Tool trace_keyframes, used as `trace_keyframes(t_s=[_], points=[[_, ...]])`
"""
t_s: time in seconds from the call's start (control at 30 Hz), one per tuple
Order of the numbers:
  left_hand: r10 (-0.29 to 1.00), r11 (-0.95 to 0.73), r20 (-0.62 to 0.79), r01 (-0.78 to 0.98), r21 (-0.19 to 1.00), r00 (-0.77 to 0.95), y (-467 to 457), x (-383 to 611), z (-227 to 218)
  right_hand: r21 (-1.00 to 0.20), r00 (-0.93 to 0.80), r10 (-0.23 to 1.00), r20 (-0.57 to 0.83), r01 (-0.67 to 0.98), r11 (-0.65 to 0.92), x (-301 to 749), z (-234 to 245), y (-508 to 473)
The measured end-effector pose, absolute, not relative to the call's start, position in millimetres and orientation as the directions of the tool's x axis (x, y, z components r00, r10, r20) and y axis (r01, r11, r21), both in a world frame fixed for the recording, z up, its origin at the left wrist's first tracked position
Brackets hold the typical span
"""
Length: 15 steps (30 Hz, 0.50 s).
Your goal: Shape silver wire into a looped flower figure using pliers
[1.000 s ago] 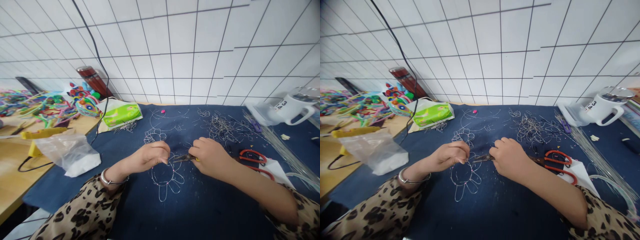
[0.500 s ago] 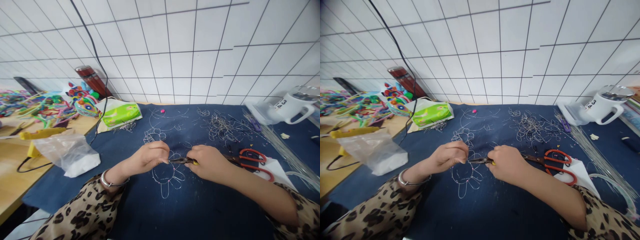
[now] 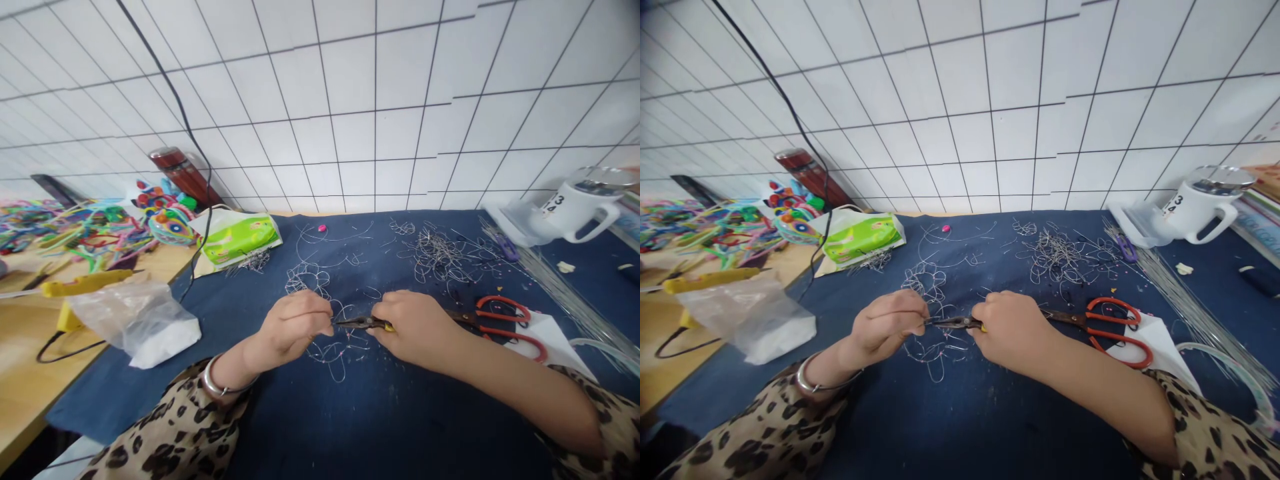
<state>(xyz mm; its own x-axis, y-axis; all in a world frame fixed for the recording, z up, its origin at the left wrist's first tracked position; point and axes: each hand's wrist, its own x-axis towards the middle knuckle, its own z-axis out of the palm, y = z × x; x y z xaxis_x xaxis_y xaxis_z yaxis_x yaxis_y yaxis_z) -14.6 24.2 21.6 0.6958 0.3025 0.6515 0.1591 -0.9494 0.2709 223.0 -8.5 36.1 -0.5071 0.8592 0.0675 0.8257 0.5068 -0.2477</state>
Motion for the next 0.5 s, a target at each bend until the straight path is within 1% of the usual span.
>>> trace_keyframes(t_s=[0.23, 0.5], points=[[0.282, -0.959, 0.703, 0.181, 0.216, 0.653, 20.8, -13.9, 14.7, -0.252, -0.524, 0.849, 0.071, 0.814, 0.523, 224.1, 36.2, -8.6], [0.264, -0.964, 0.713, 0.161, 0.211, 0.650, 19.1, -10.1, 18.7, -0.234, -0.526, 0.849, 0.058, 0.819, 0.524, 223.5, 37.3, -9.7]])
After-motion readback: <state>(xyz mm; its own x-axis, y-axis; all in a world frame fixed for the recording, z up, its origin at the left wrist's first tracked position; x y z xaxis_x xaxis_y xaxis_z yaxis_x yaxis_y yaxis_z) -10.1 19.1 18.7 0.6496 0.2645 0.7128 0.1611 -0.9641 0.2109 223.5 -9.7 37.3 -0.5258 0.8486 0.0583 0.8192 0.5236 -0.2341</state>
